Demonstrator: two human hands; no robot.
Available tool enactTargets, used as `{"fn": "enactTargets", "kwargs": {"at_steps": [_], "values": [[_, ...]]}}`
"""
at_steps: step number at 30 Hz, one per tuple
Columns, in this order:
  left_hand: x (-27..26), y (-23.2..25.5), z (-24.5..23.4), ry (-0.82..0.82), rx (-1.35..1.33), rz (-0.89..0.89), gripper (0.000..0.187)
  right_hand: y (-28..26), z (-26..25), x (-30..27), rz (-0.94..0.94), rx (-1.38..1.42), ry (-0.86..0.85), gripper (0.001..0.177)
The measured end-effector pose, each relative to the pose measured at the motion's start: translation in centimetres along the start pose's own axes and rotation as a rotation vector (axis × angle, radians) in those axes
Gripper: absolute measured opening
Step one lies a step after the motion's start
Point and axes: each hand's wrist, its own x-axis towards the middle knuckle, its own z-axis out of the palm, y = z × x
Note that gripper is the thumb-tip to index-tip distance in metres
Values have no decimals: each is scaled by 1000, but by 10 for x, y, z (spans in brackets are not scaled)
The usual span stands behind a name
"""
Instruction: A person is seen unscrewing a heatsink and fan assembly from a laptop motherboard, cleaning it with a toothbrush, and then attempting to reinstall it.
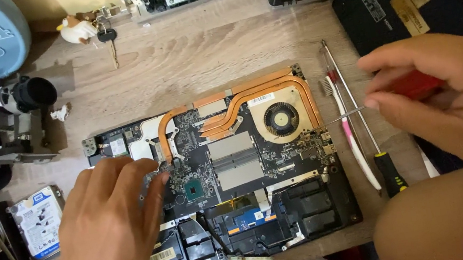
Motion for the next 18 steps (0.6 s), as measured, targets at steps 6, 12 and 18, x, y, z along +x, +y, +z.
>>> {"fn": "enactTargets", "kwargs": {"at_steps": [6, 12, 18], "values": [[25, 26, 3, 8, -124, 90, 18, 5, -2, -5, -96, -70, -122, 31], [55, 57, 21, -23, -364, 226, 13, 7, -1, -2, -63, -119, -99, 30], [87, 88, 38, -223, -783, 439, 42, -6, -2, -3, -144, -233, -114, 29]]}}
